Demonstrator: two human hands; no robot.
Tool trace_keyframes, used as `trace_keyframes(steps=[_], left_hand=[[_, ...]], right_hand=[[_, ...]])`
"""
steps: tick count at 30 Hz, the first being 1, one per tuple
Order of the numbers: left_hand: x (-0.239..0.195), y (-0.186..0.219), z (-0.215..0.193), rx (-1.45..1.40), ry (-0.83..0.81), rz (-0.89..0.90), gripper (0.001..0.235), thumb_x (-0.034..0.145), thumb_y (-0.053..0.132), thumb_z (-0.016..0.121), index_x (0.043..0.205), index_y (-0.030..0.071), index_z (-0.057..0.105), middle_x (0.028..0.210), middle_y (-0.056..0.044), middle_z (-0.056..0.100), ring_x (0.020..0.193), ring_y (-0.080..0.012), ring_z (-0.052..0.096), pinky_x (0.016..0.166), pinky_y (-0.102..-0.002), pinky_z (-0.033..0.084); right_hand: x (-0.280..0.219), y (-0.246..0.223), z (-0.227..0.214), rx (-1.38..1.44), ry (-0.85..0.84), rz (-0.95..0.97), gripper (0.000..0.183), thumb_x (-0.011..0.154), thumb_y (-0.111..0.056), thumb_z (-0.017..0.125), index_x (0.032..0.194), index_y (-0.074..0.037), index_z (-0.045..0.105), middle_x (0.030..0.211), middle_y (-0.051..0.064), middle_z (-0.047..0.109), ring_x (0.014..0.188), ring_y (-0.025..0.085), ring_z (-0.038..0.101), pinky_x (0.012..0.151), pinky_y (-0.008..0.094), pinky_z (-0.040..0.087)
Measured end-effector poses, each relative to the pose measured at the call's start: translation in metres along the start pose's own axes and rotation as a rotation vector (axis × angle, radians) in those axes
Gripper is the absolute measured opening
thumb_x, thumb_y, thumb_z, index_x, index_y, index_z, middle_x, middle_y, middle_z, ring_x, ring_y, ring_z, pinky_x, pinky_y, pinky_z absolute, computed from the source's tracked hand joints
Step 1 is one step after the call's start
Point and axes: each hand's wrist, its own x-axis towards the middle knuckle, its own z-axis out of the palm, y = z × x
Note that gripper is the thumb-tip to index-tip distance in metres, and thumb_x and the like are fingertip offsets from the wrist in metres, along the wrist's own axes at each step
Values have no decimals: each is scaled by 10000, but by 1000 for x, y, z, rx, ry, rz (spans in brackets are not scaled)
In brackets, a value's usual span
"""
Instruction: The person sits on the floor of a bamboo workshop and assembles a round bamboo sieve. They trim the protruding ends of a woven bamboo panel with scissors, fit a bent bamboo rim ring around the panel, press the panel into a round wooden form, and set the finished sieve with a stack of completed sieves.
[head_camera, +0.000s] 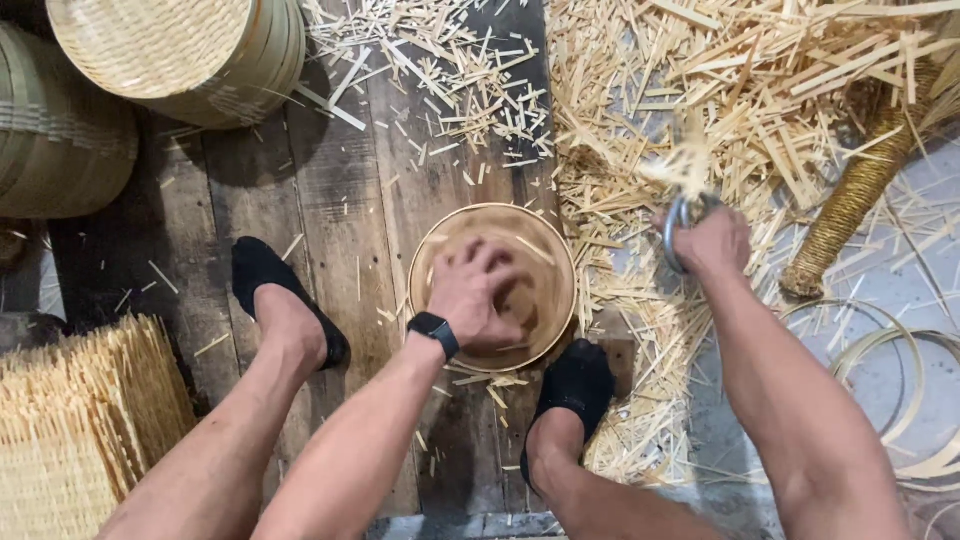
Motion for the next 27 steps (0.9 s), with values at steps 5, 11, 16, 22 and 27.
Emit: trace_keyframes(steps=[5,11,16,22,27], left_hand=[[32,-41,39,-245,441,-504,780,878,657,762,1435,144,576,1413,-202,550,1258,-424,423,1035,-701,205],[92,-72,35,-455,340,-491,421,971,531,596,1222,248,779,1278,-149,664,1237,-347,522,1113,-448,408],[107,-58,18,-526,206,-641,371,867,577,749,1011,247,834,1115,-151,711,1152,-326,519,1114,-491,354],[105,-50,32,-508,349,-735,338,743,527,828,918,239,851,1062,-71,637,1083,-287,504,960,-502,348],[73,-75,45,-465,413,-648,307,828,517,764,986,267,849,1091,-84,631,1118,-294,512,990,-498,353]], right_hand=[[-41,-23,-7,-9,-5,187,766,772,-408,906,1233,90,552,1252,248,569,1127,360,579,943,463,532],[-65,-73,55,616,-253,-250,339,933,-329,775,1174,-92,750,1091,64,717,928,130,661,834,332,530],[-50,-70,77,693,-246,-139,240,872,-259,811,950,-34,786,791,73,757,676,136,646,634,315,532],[-55,-76,84,646,-114,-118,241,796,-252,864,860,-30,794,725,61,741,625,124,647,600,309,524],[-75,-71,69,693,-91,-184,242,831,-278,834,899,-47,807,735,47,754,639,122,645,602,299,516]])
